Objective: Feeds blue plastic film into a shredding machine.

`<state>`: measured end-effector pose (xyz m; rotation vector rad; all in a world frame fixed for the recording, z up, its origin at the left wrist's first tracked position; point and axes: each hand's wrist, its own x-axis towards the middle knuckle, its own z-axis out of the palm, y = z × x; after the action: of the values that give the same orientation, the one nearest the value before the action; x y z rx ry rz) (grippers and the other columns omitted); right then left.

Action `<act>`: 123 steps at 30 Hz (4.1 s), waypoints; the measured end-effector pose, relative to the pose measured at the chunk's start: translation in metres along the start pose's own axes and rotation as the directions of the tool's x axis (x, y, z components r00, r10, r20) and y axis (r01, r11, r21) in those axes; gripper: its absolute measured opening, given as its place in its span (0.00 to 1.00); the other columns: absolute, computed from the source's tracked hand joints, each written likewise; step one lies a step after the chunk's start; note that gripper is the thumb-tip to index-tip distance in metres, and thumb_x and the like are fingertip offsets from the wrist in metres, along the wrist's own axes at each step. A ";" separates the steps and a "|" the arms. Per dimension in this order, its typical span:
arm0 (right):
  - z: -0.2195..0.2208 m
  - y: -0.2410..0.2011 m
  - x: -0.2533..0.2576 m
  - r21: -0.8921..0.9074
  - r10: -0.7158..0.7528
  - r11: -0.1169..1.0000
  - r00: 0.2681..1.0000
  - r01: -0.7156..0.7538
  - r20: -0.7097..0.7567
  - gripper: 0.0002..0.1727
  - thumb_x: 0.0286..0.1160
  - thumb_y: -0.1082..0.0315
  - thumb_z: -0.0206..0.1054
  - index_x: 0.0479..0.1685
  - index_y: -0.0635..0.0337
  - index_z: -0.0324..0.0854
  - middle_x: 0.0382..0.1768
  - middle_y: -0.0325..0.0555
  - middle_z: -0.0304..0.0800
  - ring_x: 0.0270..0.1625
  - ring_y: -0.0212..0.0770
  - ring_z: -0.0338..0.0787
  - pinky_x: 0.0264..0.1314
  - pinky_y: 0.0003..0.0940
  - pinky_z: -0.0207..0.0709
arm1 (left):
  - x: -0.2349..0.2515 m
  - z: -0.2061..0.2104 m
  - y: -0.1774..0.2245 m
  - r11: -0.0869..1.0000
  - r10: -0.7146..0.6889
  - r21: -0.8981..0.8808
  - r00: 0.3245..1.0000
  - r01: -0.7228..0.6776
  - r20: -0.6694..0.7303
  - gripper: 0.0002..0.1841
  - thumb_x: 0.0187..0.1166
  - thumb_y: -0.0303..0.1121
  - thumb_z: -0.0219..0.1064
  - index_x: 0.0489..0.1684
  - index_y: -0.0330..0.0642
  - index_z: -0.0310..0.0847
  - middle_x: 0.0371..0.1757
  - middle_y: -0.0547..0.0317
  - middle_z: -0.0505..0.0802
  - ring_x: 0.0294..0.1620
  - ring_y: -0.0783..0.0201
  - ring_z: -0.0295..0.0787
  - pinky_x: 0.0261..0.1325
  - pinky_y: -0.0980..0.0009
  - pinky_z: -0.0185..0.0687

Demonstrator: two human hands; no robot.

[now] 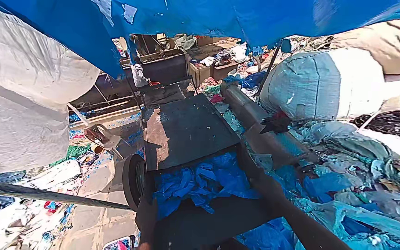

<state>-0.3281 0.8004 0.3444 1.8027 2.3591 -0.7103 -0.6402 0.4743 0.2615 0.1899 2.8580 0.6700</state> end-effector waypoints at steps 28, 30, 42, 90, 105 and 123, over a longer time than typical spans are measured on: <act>0.023 0.028 0.023 0.026 -0.035 0.999 0.999 0.035 0.018 0.42 0.80 0.46 0.68 0.89 0.56 0.58 0.71 0.66 0.82 0.72 0.66 0.83 0.70 0.67 0.74 | -0.010 -0.013 0.005 0.999 -0.020 0.027 0.999 0.019 0.051 0.33 0.82 0.50 0.66 0.80 0.38 0.69 0.64 0.40 0.91 0.66 0.42 0.89 0.67 0.39 0.81; 0.024 0.027 0.023 0.026 -0.029 0.999 0.999 0.029 0.020 0.42 0.79 0.46 0.68 0.90 0.56 0.57 0.71 0.67 0.82 0.73 0.66 0.83 0.70 0.67 0.75 | -0.010 -0.012 0.003 1.000 -0.006 0.022 0.999 0.005 0.038 0.34 0.82 0.50 0.67 0.81 0.36 0.68 0.64 0.38 0.90 0.66 0.41 0.88 0.68 0.39 0.80; 0.017 0.017 0.009 -0.006 -0.010 1.000 0.999 0.010 0.044 0.44 0.81 0.47 0.65 0.92 0.58 0.52 0.73 0.68 0.79 0.76 0.66 0.80 0.74 0.65 0.72 | -0.024 -0.022 0.013 1.000 0.004 0.014 1.000 -0.004 0.024 0.36 0.84 0.46 0.65 0.85 0.31 0.63 0.68 0.33 0.88 0.71 0.37 0.85 0.71 0.36 0.75; 0.028 0.027 0.025 -0.035 -0.014 0.999 1.000 0.015 0.021 0.43 0.79 0.42 0.68 0.85 0.60 0.61 0.66 0.67 0.84 0.70 0.67 0.84 0.68 0.67 0.75 | -0.012 -0.004 0.001 0.999 0.008 0.048 1.000 -0.007 -0.006 0.35 0.82 0.49 0.67 0.82 0.35 0.67 0.65 0.37 0.90 0.69 0.39 0.86 0.70 0.37 0.76; 0.025 0.024 0.023 -0.044 -0.012 0.999 1.000 0.013 0.026 0.42 0.79 0.43 0.67 0.86 0.58 0.60 0.69 0.67 0.83 0.72 0.66 0.84 0.70 0.65 0.75 | -0.011 -0.005 0.001 0.998 -0.008 0.056 1.000 0.008 0.015 0.36 0.82 0.50 0.67 0.83 0.36 0.66 0.66 0.38 0.89 0.69 0.41 0.86 0.69 0.38 0.77; 0.030 0.019 0.022 -0.105 0.009 0.994 0.999 -0.014 -0.048 0.36 0.84 0.51 0.61 0.87 0.59 0.60 0.66 0.66 0.85 0.67 0.67 0.87 0.65 0.67 0.78 | -0.011 -0.009 0.004 0.998 -0.012 0.064 1.000 0.011 0.014 0.34 0.82 0.50 0.66 0.81 0.36 0.68 0.64 0.39 0.90 0.64 0.41 0.89 0.65 0.39 0.81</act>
<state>-0.3229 0.8117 0.3041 1.8070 2.3653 -0.5369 -0.6309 0.4718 0.2728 0.1867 2.8665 0.5724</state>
